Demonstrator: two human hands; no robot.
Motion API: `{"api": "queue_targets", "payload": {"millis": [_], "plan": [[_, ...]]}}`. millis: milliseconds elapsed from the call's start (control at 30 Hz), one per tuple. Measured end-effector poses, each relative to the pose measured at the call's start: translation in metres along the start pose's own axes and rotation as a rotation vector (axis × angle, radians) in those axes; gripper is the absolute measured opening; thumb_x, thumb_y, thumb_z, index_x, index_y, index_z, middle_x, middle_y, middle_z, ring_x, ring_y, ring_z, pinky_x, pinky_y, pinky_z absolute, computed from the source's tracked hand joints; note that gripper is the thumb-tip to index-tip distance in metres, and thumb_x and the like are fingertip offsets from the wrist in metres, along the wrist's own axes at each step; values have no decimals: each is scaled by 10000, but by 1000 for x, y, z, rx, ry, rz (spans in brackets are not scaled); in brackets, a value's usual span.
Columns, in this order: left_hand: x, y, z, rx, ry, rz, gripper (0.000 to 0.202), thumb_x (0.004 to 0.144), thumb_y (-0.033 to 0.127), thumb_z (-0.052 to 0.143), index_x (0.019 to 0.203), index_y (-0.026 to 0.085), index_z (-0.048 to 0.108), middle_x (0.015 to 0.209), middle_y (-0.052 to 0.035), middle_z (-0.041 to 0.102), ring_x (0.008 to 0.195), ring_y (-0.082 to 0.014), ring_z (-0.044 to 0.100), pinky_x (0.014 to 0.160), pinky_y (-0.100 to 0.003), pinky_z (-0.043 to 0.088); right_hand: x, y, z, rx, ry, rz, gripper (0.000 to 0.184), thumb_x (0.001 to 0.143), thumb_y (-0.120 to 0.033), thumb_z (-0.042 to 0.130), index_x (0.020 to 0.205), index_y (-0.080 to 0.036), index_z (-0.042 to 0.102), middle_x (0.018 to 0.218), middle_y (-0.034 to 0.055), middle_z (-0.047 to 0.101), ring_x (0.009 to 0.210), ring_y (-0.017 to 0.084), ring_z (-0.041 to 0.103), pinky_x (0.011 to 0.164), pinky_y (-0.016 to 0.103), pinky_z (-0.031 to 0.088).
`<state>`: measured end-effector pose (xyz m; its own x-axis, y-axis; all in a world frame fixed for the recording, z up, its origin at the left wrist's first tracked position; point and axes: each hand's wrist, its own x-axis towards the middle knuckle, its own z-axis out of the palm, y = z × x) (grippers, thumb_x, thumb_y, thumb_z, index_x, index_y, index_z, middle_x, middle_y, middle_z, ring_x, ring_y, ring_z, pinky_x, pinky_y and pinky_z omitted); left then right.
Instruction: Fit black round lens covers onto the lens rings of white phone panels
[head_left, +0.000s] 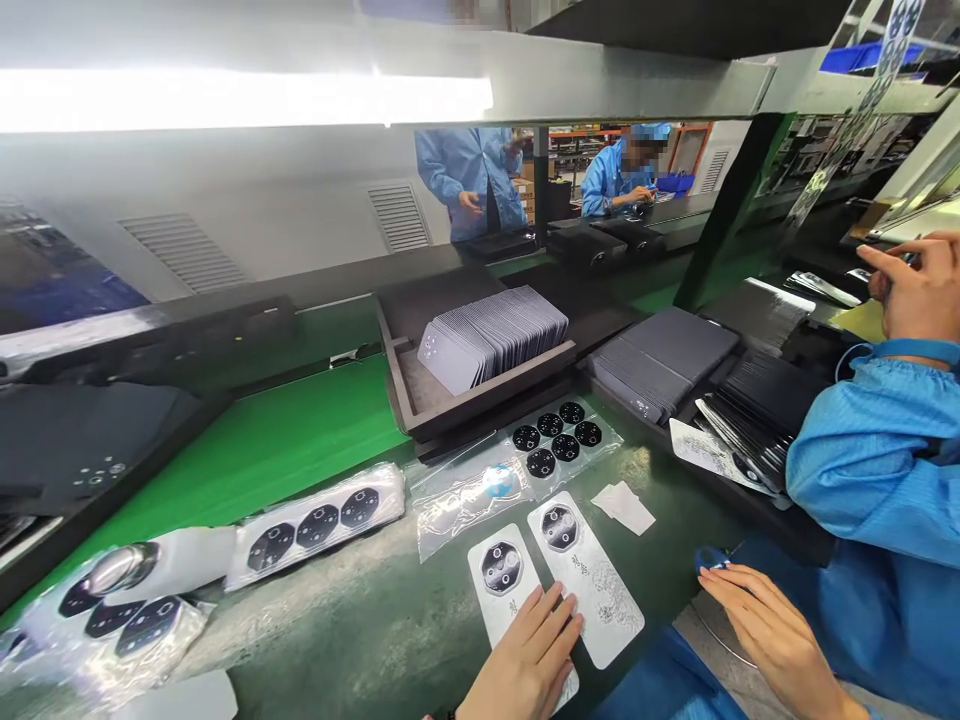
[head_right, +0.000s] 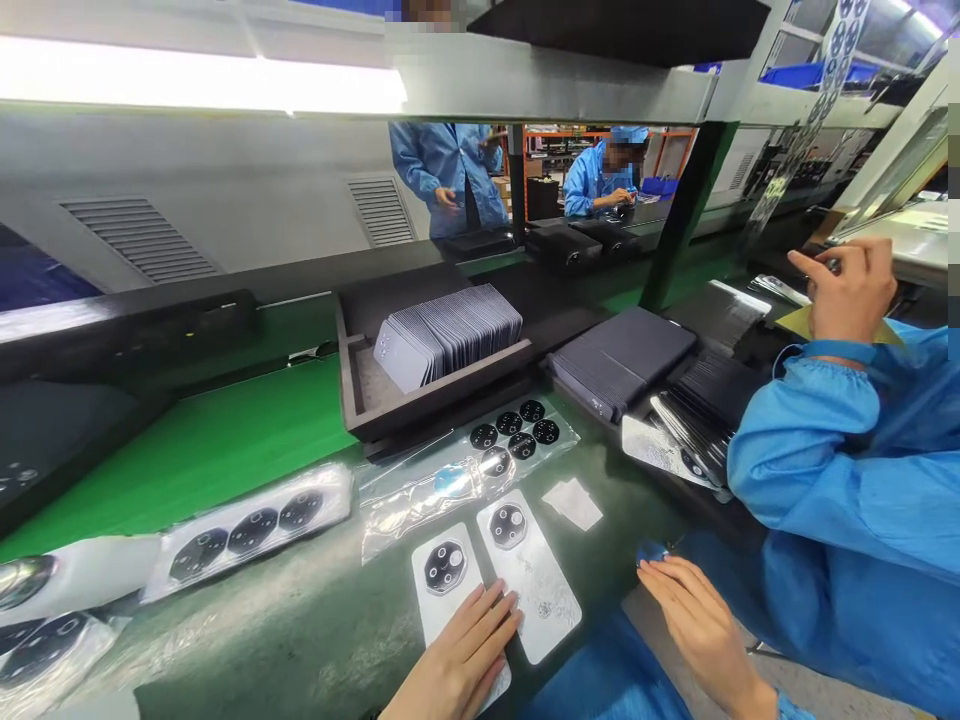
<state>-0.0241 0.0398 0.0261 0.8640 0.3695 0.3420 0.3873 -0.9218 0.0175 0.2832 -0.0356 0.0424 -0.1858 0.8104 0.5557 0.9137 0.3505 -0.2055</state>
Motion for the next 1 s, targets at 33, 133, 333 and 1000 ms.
{"api": "queue_targets", "payload": {"millis": [33,133,333,1000], "plan": [[0,0,1,-17,-9,-4,344,966,283,468,1286,188,551,1287,4,656,1179,-178,622,985,-286,544,2,0,0,36,2,13,776,873,-62,427,1462,-518,210,942,-70,766,791,241,742,675,369,666],[1,2,1,-80,-41,-33,376,948,269,504,1311,175,520,1295,-15,652,1205,-196,604,1011,-322,532,25,0,4,115,58,35,744,884,-88,452,1432,-552,256,993,-103,755,832,233,740,690,365,672],[9,7,-3,-168,-113,-113,348,946,224,479,1284,177,544,1273,-54,665,1262,-192,558,1079,-356,477,138,-13,52,227,-46,-286,426,925,-92,360,1058,-263,727,974,49,762,898,229,707,768,383,623],[22,16,-4,-75,-77,-135,303,982,290,414,1207,196,593,1254,8,679,1225,-147,582,1095,-254,423,240,-46,114,312,-382,-455,303,953,-216,393,1004,-213,692,998,44,744,977,184,665,880,339,538]]}}
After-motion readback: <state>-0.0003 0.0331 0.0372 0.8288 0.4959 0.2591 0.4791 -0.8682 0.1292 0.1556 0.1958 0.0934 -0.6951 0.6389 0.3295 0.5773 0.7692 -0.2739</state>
